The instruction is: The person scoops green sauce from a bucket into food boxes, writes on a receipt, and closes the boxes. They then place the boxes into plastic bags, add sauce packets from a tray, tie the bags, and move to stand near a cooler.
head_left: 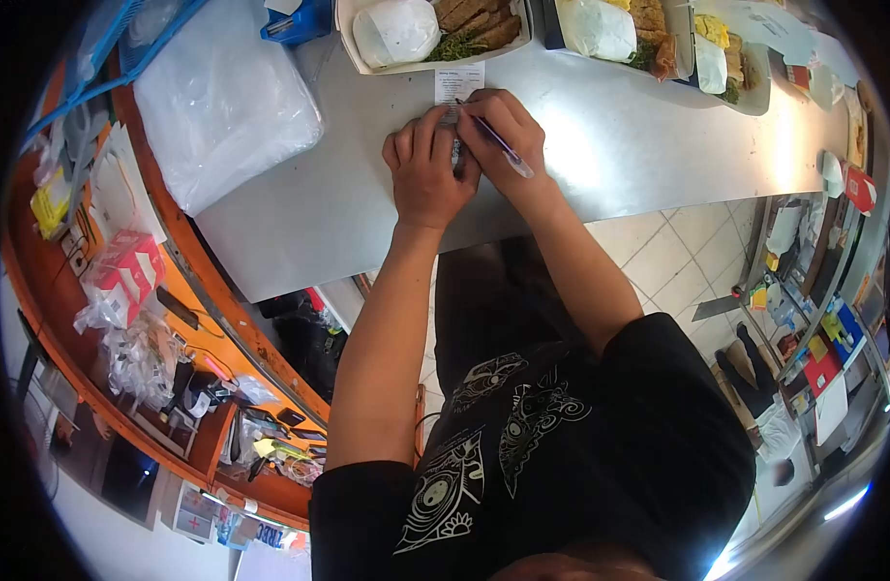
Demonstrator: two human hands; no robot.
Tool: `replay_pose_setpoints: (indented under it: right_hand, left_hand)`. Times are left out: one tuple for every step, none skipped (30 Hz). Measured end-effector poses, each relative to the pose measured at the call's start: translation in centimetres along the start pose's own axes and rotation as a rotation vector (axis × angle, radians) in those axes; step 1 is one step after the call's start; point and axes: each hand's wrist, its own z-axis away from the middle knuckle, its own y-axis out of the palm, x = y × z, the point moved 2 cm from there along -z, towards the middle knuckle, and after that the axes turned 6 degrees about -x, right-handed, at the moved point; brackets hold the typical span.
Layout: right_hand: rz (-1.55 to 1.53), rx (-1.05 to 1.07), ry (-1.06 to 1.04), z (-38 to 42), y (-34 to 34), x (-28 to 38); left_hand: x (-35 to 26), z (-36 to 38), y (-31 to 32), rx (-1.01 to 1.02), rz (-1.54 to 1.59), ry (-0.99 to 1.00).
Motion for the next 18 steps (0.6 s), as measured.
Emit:
replay_pose_setpoints:
  right_hand:
    - [0.001, 0.0, 0.001, 0.1, 0.0, 0.0]
    - [0.048, -0.084, 0.043, 0.3, -0.1, -0.2]
    - [0.094, -0.169, 0.084, 0.4, -0.2, -0.4]
    - [0.094, -0.169, 0.084, 0.7, -0.2, -0.4]
    - [0.052, -0.202, 0.132, 0.9, -0.2, -0.4]
    - [0.011, -0.235, 0.183, 1.1, -0.3, -0.4]
    - [0.011, -0.236, 0.183, 1.1, -0.2, -0.5]
    - [-0.026, -0.18, 0.183, 1.1, 0.0, -0.4]
    - [-0.062, -0.124, 0.183, 1.0, 0.1, -0.3]
    - [-0.061, -0.126, 0.184, 1.0, 0.0, -0.2]
    - [-0.039, -0.121, 0.172, 0.8, 0.0, 0.0]
    - [-0.019, -0.116, 0.159, 0.7, 0.1, 0.1]
    - [-0.019, -0.118, 0.158, 0.6, 0.1, 0.0]
    - [-0.013, -0.135, 0.144, 0.7, 0.1, 0.0]
    - [-0.006, -0.15, 0.131, 0.8, 0.1, -0.2]
    - [-0.006, -0.152, 0.132, 0.8, 0.0, -0.4]
    - [-0.022, -0.041, 0.088, 1.0, -0.2, -0.5]
    - [-0.038, 0.07, 0.045, 1.2, -0.2, -0.5]
  left_hand:
    - [0.0, 0.0, -0.1, 0.001, 0.002, 0.003]
    - [0.0, 0.0, -0.1, 0.0, 0.004, 0.006]
    - [0.0, 0.0, -0.1, 0.0, 0.003, 0.005]
    - [0.0, 0.0, -0.1, -0.007, 0.03, -0.018]
    - [0.0, 0.1, -0.1, -0.014, 0.057, -0.041]
    - [0.1, 0.1, -0.1, -0.013, 0.056, -0.041]
    - [0.1, 0.2, 0.0, -0.028, 0.077, -0.048]
    - [0.2, 0.3, 0.0, -0.041, 0.1, -0.054]
    - [0.3, 0.5, 0.2, -0.039, 0.101, -0.053]
    - [0.4, 0.6, 0.3, -0.041, 0.098, -0.043]
    - [0.5, 0.5, 0.3, -0.045, 0.095, -0.032]
    - [0.5, 0.5, 0.4, -0.046, 0.095, -0.029]
    - [0.5, 0.4, 0.4, -0.055, 0.095, -0.025]
    - [0.4, 0.4, 0.3, -0.063, 0.095, -0.022]
    - [0.4, 0.4, 0.3, -0.062, 0.095, -0.02]
    - [0.4, 0.3, 0.2, -0.054, 0.087, -0.017]
    - [0.4, 0.4, 0.2, -0.043, 0.079, -0.014]
    - [0.4, 0.5, 0.2, -0.038, 0.079, -0.013]
